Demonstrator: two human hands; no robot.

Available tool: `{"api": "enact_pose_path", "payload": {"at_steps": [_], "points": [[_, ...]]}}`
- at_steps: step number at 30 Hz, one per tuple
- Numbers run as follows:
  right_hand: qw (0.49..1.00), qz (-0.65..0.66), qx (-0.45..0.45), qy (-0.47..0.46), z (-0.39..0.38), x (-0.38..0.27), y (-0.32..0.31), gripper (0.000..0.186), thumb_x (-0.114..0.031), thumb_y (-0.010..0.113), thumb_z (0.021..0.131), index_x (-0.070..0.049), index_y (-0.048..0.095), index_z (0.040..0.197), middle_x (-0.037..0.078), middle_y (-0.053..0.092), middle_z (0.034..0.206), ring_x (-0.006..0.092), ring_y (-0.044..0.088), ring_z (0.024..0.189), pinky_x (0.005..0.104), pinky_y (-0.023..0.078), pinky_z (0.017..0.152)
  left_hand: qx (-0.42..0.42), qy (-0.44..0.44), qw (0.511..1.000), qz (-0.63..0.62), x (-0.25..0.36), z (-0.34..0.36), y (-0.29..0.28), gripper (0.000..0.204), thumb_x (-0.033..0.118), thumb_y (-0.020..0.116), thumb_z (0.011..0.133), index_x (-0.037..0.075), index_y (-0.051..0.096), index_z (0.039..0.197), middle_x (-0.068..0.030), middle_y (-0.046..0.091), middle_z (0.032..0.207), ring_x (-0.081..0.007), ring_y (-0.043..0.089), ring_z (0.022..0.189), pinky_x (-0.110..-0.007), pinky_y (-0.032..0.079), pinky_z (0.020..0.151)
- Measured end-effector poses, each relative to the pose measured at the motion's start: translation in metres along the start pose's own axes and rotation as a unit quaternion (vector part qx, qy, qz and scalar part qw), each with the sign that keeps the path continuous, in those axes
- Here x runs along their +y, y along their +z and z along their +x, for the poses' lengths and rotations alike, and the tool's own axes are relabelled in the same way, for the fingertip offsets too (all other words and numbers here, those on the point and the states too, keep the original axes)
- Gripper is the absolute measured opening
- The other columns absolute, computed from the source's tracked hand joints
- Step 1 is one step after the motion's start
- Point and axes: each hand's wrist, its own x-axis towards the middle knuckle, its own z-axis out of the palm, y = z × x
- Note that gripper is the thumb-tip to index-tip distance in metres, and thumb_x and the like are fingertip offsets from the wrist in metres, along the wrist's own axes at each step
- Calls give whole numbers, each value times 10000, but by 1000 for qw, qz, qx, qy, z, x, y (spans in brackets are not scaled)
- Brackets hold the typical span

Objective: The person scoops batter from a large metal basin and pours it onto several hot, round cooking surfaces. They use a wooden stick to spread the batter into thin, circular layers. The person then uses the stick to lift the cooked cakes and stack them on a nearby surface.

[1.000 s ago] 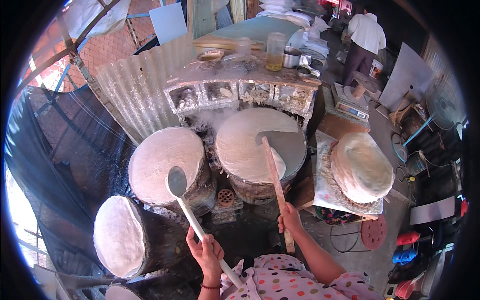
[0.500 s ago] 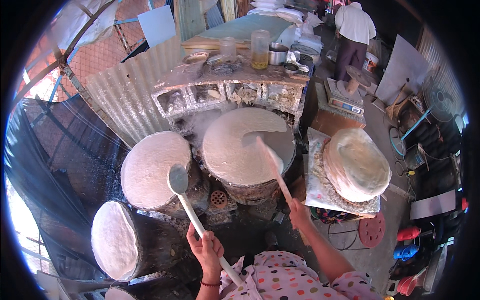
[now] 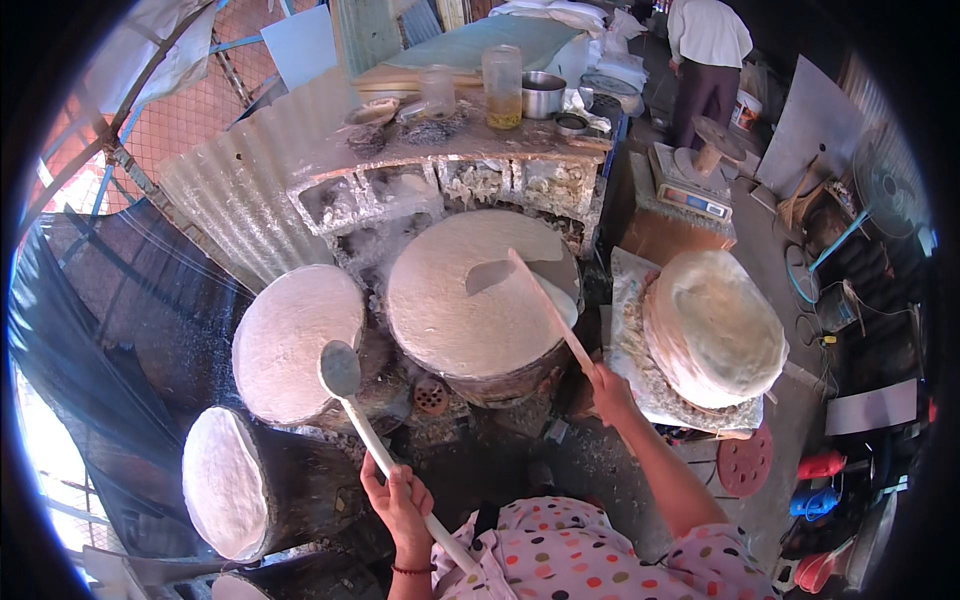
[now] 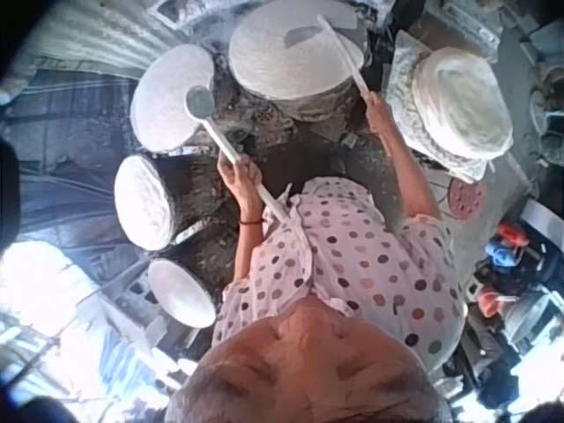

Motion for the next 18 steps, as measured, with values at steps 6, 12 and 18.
{"api": "enact_pose_path", "payload": {"at_steps": [6, 12, 18], "points": [[971, -144, 18, -189, 6, 49, 9, 182, -265, 453, 960, -102, 532, 955, 254, 588, 710, 480, 579, 696, 557, 448, 590, 13, 7, 1000, 11, -5, 2, 15, 419, 149, 500, 967, 160, 338, 1353, -10, 466, 786, -27, 336, 470, -161, 276, 366], [964, -170, 58, -196, 40, 65, -29, 194, -303, 465, 955, -122, 534, 945, 238, 596, 713, 473, 575, 718, 566, 436, 601, 49, 15, 999, 14, -11, 4, 23, 452, 163, 525, 956, 191, 323, 1359, 7, 470, 754, -31, 329, 453, -178, 245, 362], [945, -160, 113, -261, 143, 34, -41, 215, -277, 472, 948, -81, 527, 879, 254, 599, 732, 480, 575, 743, 569, 435, 625, 61, 27, 998, 20, -10, 3, 41, 451, 155, 514, 961, 192, 320, 1366, 3, 472, 760, -30, 329, 458, -177, 245, 362]]}}
